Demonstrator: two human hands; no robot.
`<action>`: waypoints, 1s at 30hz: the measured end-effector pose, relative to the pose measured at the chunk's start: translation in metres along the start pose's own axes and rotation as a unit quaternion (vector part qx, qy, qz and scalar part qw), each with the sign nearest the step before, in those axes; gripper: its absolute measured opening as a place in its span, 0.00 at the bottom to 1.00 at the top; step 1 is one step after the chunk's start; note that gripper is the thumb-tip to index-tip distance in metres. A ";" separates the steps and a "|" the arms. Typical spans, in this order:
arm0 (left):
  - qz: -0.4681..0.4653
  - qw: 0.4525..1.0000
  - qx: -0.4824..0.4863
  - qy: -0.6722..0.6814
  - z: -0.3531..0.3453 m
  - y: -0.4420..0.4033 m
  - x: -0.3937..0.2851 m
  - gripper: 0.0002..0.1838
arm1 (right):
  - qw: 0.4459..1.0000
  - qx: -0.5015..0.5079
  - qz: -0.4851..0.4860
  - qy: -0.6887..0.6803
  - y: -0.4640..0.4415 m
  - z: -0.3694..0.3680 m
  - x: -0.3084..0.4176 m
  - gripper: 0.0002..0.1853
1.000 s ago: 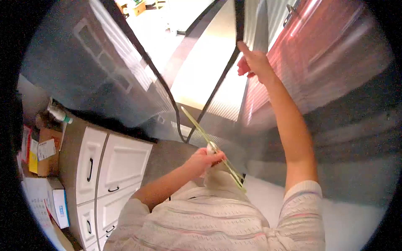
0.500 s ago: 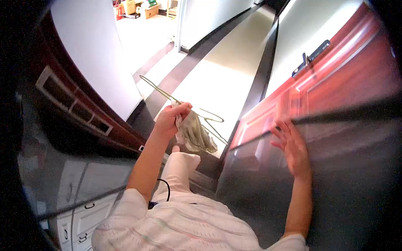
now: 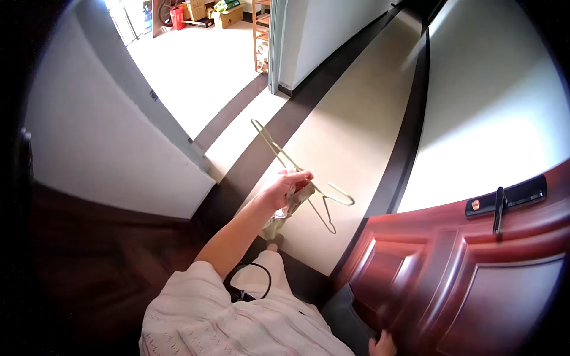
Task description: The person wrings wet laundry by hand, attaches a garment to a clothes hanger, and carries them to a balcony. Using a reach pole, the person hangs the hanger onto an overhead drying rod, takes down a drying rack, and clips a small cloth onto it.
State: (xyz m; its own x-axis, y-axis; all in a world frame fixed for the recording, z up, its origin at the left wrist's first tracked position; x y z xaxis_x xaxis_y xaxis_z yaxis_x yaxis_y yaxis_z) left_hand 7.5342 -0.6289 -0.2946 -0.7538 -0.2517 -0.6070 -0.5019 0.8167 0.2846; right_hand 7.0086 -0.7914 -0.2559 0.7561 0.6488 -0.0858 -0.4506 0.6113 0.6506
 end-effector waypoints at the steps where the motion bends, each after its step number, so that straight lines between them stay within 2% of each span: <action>1: -0.001 1.000 -0.013 0.006 -0.004 -0.010 -0.009 0.08 | 1.000 0.008 -0.011 -0.017 -0.008 -0.029 -0.021 0.28; 5: -0.032 0.996 -0.027 0.078 0.008 -0.086 -0.053 0.06 | 0.982 0.116 -0.083 -0.124 -0.093 -0.075 -0.016 0.25; 10: -0.091 0.990 0.063 0.092 0.030 -0.120 -0.127 0.08 | 0.956 0.182 -0.092 -0.210 -0.175 -0.087 0.032 0.21; 12: -0.114 0.985 0.052 0.119 0.032 -0.135 -0.153 0.08 | 0.952 0.194 -0.082 -0.223 -0.211 -0.079 0.045 0.20; 19: -0.156 0.982 0.023 0.104 0.077 -0.181 -0.257 0.07 | 0.954 0.214 -0.017 -0.208 -0.345 -0.001 0.115 0.15; 22: -0.186 0.976 0.042 0.109 0.114 -0.196 -0.296 0.08 | 0.966 0.171 0.096 -0.171 -0.429 0.085 0.174 0.13; 23: -0.198 0.973 0.029 0.112 0.120 -0.194 -0.311 0.08 | 0.966 0.128 0.161 -0.157 -0.459 0.133 0.207 0.12; 25: -0.214 0.969 0.007 0.120 0.123 -0.188 -0.333 0.09 | 0.939 0.022 0.313 -0.141 -0.483 0.270 0.324 0.11; 26: -0.222 0.967 0.005 0.128 0.132 -0.182 -0.343 0.09 | 0.929 0.004 0.352 -0.115 -0.454 0.360 0.427 0.10; 27: -0.232 0.964 0.005 0.131 0.144 -0.178 -0.354 0.08 | 0.866 -0.063 0.470 -0.162 -0.425 0.425 0.516 0.12; 28: -0.243 0.962 0.007 0.128 0.151 -0.176 -0.367 0.08 | 0.840 -0.027 0.519 -0.155 -0.419 0.456 0.581 0.24; 30: -0.250 0.956 -0.023 0.150 0.175 -0.168 -0.396 0.08 | 0.748 -0.040 0.646 -0.150 -0.361 0.508 0.718 0.28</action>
Point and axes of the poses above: each hand's wrist, its own y-axis away from the middle knuckle, its own z-axis out of the back of the hand, x = y × z, the point moved 10 cm from there along -y, towards the middle knuckle, and after that the axes turned 11 degrees about x, right-handed, at the moved point
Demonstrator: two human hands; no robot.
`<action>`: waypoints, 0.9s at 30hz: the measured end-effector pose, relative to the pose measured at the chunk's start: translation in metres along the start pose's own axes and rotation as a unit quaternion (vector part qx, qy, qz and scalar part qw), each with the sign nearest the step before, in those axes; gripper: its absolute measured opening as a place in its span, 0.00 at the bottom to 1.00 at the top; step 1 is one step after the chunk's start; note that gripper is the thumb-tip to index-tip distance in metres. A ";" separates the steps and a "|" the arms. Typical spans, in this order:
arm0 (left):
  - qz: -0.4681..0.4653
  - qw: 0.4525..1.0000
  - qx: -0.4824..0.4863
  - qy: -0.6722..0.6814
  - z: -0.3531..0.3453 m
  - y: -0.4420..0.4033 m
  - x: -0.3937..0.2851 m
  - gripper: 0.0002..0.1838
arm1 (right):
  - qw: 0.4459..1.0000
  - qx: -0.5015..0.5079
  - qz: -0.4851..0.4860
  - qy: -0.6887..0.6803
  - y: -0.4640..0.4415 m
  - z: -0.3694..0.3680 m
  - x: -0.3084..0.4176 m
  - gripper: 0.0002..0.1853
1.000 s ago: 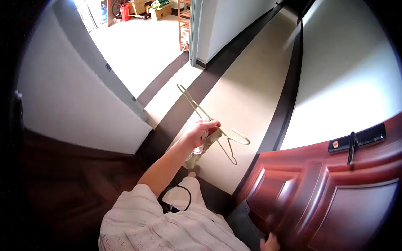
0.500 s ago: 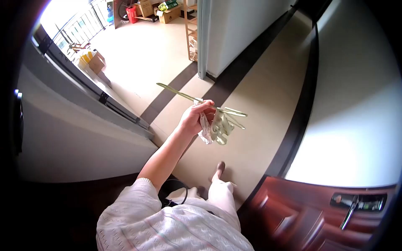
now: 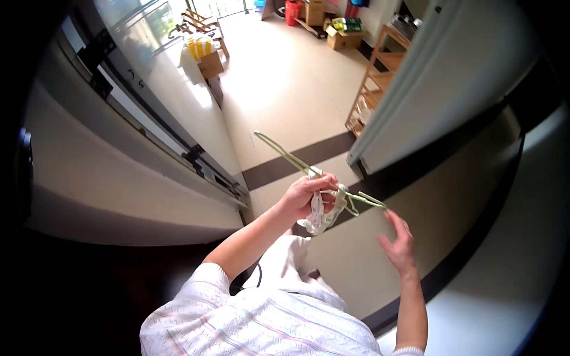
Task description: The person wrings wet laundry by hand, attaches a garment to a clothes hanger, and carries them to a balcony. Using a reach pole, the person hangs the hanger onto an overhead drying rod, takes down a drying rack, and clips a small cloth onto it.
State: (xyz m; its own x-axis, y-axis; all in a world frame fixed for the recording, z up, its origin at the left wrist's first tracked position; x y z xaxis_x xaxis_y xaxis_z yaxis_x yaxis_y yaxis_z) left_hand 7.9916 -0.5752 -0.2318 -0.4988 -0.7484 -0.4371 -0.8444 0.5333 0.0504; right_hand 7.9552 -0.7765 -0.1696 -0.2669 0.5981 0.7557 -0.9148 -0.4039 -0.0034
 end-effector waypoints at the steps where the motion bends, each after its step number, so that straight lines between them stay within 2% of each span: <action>1: -0.005 1.000 0.003 -0.004 0.003 -0.008 -0.018 0.09 | 0.999 0.028 0.040 0.005 -0.051 -0.011 0.033 0.29; 3: -0.016 1.000 0.002 -0.006 0.018 -0.022 -0.056 0.09 | 0.987 0.120 0.058 -0.087 -0.135 -0.049 0.045 0.25; 4: -0.028 1.000 0.003 -0.003 0.028 -0.031 -0.077 0.09 | 0.956 0.164 0.013 -0.244 -0.163 -0.072 0.043 0.16; 6: -0.052 0.999 0.000 0.007 0.042 -0.048 -0.114 0.08 | 0.917 0.183 -0.033 -0.353 -0.209 -0.089 0.060 0.13; 9: -0.073 0.997 -0.009 0.012 0.061 -0.070 -0.168 0.08 | 0.889 0.217 -0.039 -0.401 -0.277 -0.103 0.066 0.12; 12: -0.105 0.994 -0.010 0.016 0.085 -0.091 -0.224 0.08 | 0.959 0.119 0.111 -0.234 -0.349 -0.098 0.092 0.10; 13: -0.111 0.994 -0.006 0.020 0.094 -0.097 -0.242 0.08 | 0.984 0.104 0.138 -0.040 -0.367 -0.091 0.111 0.07; 16: -0.131 0.990 0.010 0.046 0.113 -0.124 -0.286 0.09 | 0.975 0.070 0.207 -0.034 -0.433 -0.096 0.120 0.08; 18: -0.157 0.987 0.010 0.038 0.126 -0.143 -0.319 0.11 | 0.971 0.139 0.170 -0.096 -0.482 -0.109 0.105 0.10; 20: -0.176 0.984 -0.008 0.031 0.146 -0.158 -0.346 0.14 | 0.951 0.164 0.261 -0.020 -0.518 -0.118 0.112 0.11; 23: -0.186 0.982 -0.027 0.005 0.172 -0.188 -0.387 0.20 | 0.900 0.126 0.396 0.134 -0.568 -0.112 0.122 0.13; 24: -0.197 0.980 -0.028 0.000 0.180 -0.200 -0.403 0.21 | 0.926 0.167 0.335 0.039 -0.600 -0.108 0.112 0.13; 26: -0.217 0.976 -0.032 -0.006 0.196 -0.219 -0.436 0.24 | 0.938 0.243 0.193 -0.152 -0.653 -0.104 0.096 0.15; 27: -0.221 0.974 -0.046 -0.002 0.204 -0.227 -0.449 0.25 | 0.949 0.184 0.210 -0.148 -0.674 -0.085 0.106 0.17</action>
Point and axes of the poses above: each hand's wrist, its own y-axis away from the middle knuckle, its own z-axis out of the back of the hand, x = y × z, the point moved 10 cm from there along -y, towards the middle knuckle, and after that the axes turned 11 degrees about x, right-handed, at the moved point
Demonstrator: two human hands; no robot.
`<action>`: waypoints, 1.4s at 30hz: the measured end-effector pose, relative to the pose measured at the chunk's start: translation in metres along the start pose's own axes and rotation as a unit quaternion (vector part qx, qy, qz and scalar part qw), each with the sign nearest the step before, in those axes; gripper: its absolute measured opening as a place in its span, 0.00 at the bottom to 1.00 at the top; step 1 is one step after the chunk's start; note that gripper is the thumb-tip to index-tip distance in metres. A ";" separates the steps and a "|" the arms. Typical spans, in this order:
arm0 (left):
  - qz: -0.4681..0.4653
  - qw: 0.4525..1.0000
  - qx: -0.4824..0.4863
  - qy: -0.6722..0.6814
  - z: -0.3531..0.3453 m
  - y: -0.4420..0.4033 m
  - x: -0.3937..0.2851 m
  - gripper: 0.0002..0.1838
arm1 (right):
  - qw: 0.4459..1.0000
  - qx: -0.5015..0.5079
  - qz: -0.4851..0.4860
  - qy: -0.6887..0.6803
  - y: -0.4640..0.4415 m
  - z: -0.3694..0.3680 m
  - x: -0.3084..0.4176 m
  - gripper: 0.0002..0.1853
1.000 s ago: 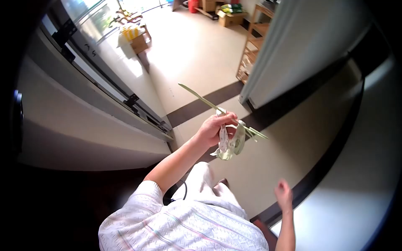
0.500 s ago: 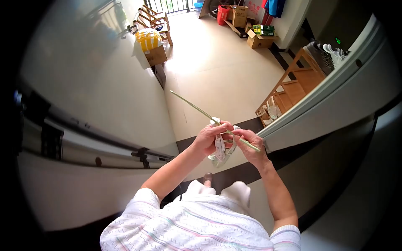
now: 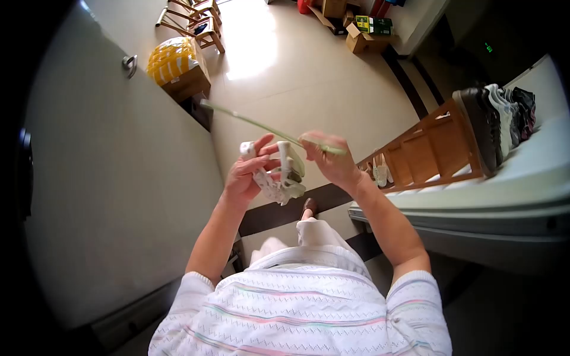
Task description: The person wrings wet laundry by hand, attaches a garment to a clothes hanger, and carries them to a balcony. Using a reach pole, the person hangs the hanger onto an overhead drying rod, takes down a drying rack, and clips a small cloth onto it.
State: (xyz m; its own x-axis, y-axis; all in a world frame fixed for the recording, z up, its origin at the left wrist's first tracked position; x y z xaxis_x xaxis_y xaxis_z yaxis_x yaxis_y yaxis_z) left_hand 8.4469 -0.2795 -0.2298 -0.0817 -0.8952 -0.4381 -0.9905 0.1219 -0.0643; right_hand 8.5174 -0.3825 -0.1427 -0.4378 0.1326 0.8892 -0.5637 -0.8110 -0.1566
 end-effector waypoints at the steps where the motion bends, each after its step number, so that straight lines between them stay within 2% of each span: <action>1: -0.016 1.000 -0.002 0.000 0.009 -0.015 -0.014 0.25 | 0.999 -0.016 -0.022 -0.017 -0.021 0.016 -0.012 0.17; 3: -0.052 0.998 -0.017 0.008 0.028 -0.041 -0.029 0.24 | 0.995 -0.036 -0.073 -0.050 -0.054 0.044 -0.045 0.16; 4: -0.069 0.997 -0.025 0.011 0.033 -0.054 -0.036 0.24 | 0.989 -0.037 -0.072 -0.121 -0.074 0.047 -0.051 0.17; 7: -0.102 0.994 -0.032 0.030 0.036 -0.098 -0.058 0.24 | 0.985 0.004 -0.050 -0.164 -0.123 0.018 -0.092 0.21; 11: -0.112 0.993 -0.017 0.010 0.054 -0.165 -0.094 0.25 | 0.972 0.061 -0.098 -0.207 -0.192 0.014 -0.116 0.19; 12: -0.102 0.995 -0.015 0.013 0.057 -0.179 -0.103 0.25 | 0.945 0.068 -0.147 -0.284 -0.207 0.019 -0.124 0.13; 15: -0.081 0.993 0.080 0.026 0.059 -0.237 -0.130 0.24 | 0.966 0.072 -0.097 -0.229 -0.266 0.054 -0.152 0.07; 16: -0.078 0.995 0.069 0.005 0.063 -0.254 -0.141 0.21 | 0.964 0.074 -0.108 -0.231 -0.283 0.066 -0.160 0.04; 17: -0.052 0.994 0.047 -0.082 0.067 -0.271 -0.151 0.20 | 0.967 0.070 -0.122 -0.211 -0.297 0.079 -0.165 0.04; 19: 0.004 0.964 0.007 -0.264 0.084 -0.303 -0.183 0.18 | 0.973 0.054 -0.141 -0.173 -0.324 0.107 -0.173 0.04; 20: 0.005 0.951 0.009 -0.310 0.095 -0.318 -0.211 0.14 | 0.979 0.029 -0.112 -0.170 -0.347 0.120 -0.174 0.04; 23: 0.031 0.931 -0.049 -0.362 0.150 -0.342 -0.276 0.13 | 0.965 0.017 -0.119 -0.235 -0.390 0.155 -0.176 0.04; 26: 0.053 0.880 -0.076 -0.467 0.182 -0.395 -0.278 0.13 | 0.972 0.034 -0.103 -0.210 -0.428 0.183 -0.191 0.04; 29: 0.022 0.835 -0.068 -0.545 0.190 -0.457 -0.275 0.13 | 0.972 0.058 -0.042 -0.223 -0.481 0.199 -0.183 0.05; 30: 0.017 0.863 -0.049 -0.503 0.188 -0.478 -0.272 0.13 | 0.971 0.066 -0.016 -0.231 -0.495 0.206 -0.181 0.05; 33: 0.145 0.777 -0.040 -0.611 0.213 -0.532 -0.264 0.13 | 0.976 0.090 -0.014 -0.200 -0.536 0.239 -0.192 0.04; 34: 0.144 0.735 -0.074 -0.659 0.218 -0.548 -0.275 0.12 | 0.978 0.082 -0.013 -0.191 -0.550 0.257 -0.201 0.04; 37: 0.027 0.705 -0.139 -0.695 0.213 -0.584 -0.320 0.09 | 0.984 0.064 -0.018 -0.167 -0.579 0.308 -0.231 0.03; 38: 0.042 0.695 -0.145 -0.703 0.213 -0.595 -0.328 0.08 | 0.986 0.066 -0.010 -0.154 -0.591 0.322 -0.239 0.03; 41: 0.019 0.690 -0.074 -0.720 0.215 -0.631 -0.329 0.08 | 0.990 0.057 -0.003 -0.131 -0.622 0.358 -0.255 0.02; 42: 0.035 0.680 -0.092 -0.726 0.217 -0.638 -0.332 0.09 | 0.989 0.053 -0.013 -0.140 -0.633 0.370 -0.260 0.02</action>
Point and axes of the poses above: each hand's wrist, its own y-axis away from the middle knuckle, its own z-axis out of the back of the hand, x = y × z, the point moved 10 cm from there along -y, towards the middle knuckle, and after that the axes turned 11 degrees about x, right-handed, at the moved point
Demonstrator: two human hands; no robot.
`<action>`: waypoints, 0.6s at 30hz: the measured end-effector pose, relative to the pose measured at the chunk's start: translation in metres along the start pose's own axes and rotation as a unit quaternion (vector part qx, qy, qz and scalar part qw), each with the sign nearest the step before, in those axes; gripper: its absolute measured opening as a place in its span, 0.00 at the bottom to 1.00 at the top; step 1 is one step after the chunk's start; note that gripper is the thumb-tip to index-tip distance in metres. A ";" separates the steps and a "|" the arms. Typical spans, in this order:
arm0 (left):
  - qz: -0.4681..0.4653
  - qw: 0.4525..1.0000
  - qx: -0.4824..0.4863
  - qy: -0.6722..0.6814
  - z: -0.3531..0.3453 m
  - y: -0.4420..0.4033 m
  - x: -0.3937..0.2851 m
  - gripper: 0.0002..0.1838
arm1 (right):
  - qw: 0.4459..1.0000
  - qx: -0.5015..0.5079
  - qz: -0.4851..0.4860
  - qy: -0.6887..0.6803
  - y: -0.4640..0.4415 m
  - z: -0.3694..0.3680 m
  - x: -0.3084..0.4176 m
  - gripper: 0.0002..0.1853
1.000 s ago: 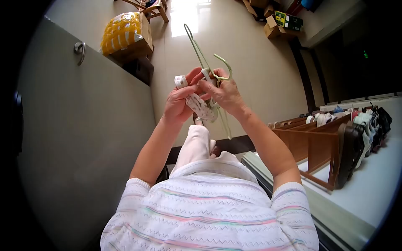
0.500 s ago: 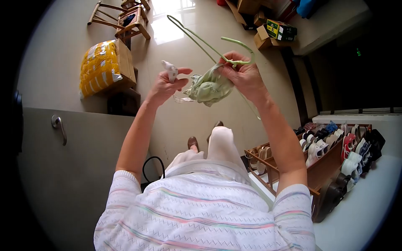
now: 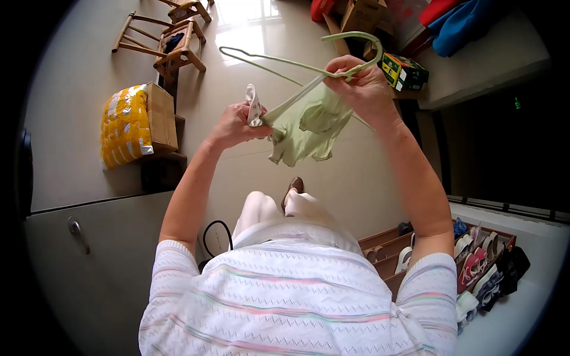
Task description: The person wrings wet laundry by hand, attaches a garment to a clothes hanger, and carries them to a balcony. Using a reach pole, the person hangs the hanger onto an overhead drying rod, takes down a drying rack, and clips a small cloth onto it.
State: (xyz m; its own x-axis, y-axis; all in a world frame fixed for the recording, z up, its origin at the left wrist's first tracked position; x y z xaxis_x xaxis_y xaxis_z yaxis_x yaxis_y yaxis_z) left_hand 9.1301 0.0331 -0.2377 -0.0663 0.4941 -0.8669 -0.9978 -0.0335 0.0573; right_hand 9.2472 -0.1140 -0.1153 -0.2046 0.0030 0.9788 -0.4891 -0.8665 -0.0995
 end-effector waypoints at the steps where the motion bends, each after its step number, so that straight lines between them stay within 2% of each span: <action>1: 0.022 1.000 -0.001 -0.014 -0.001 -0.005 0.002 0.10 | 1.000 -0.007 -0.007 -0.009 -0.004 0.010 -0.004 0.02; 2: 0.046 0.998 -0.002 -0.030 0.000 -0.015 0.005 0.11 | 1.000 -0.012 -0.014 -0.010 -0.009 0.021 -0.011 0.02; 5: 0.064 0.977 -0.101 -0.175 0.026 -0.037 -0.019 0.12 | 0.999 -0.017 -0.018 0.027 -0.023 0.040 -0.016 0.04; 8: 0.032 0.934 -0.223 -0.278 0.043 -0.054 -0.024 0.14 | 0.999 -0.022 -0.034 -0.012 -0.030 0.048 -0.014 0.04; 11: 0.046 0.930 -0.242 -0.273 0.063 -0.079 -0.006 0.17 | 0.999 -0.023 -0.028 0.004 -0.041 0.060 -0.018 0.03; 12: 0.043 0.924 -0.254 -0.282 0.071 -0.084 -0.005 0.14 | 0.999 -0.023 -0.023 0.014 -0.045 0.065 -0.020 0.03; 15: 0.130 0.943 -0.151 -0.267 0.081 -0.113 0.046 0.07 | 0.996 -0.060 -0.036 -0.045 -0.063 0.092 -0.027 0.05; 16: 0.170 0.956 -0.132 -0.198 0.090 -0.125 0.078 0.04 | 0.996 -0.060 -0.050 -0.051 -0.070 0.100 -0.030 0.07; 18: 0.130 0.985 -0.088 0.066 0.101 -0.143 0.118 0.04 | 0.993 -0.060 -0.057 -0.080 -0.088 0.112 -0.037 0.07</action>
State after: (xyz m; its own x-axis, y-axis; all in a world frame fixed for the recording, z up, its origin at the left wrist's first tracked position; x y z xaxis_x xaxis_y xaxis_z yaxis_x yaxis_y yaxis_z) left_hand 9.2645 0.1842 -0.2983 -0.3069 0.3313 -0.8922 -0.9310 -0.2993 0.2091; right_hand 9.3930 -0.0937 -0.1230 -0.0102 0.0105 0.9999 -0.6005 -0.7996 0.0023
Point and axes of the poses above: each hand's wrist, its own y-axis away from the middle knuckle, its own z-axis out of the back of the hand, x = y × z, the point moved 10 cm from there along -y, towards the middle knuckle, and after that the axes turned 11 degrees about x, right-handed, at the moved point
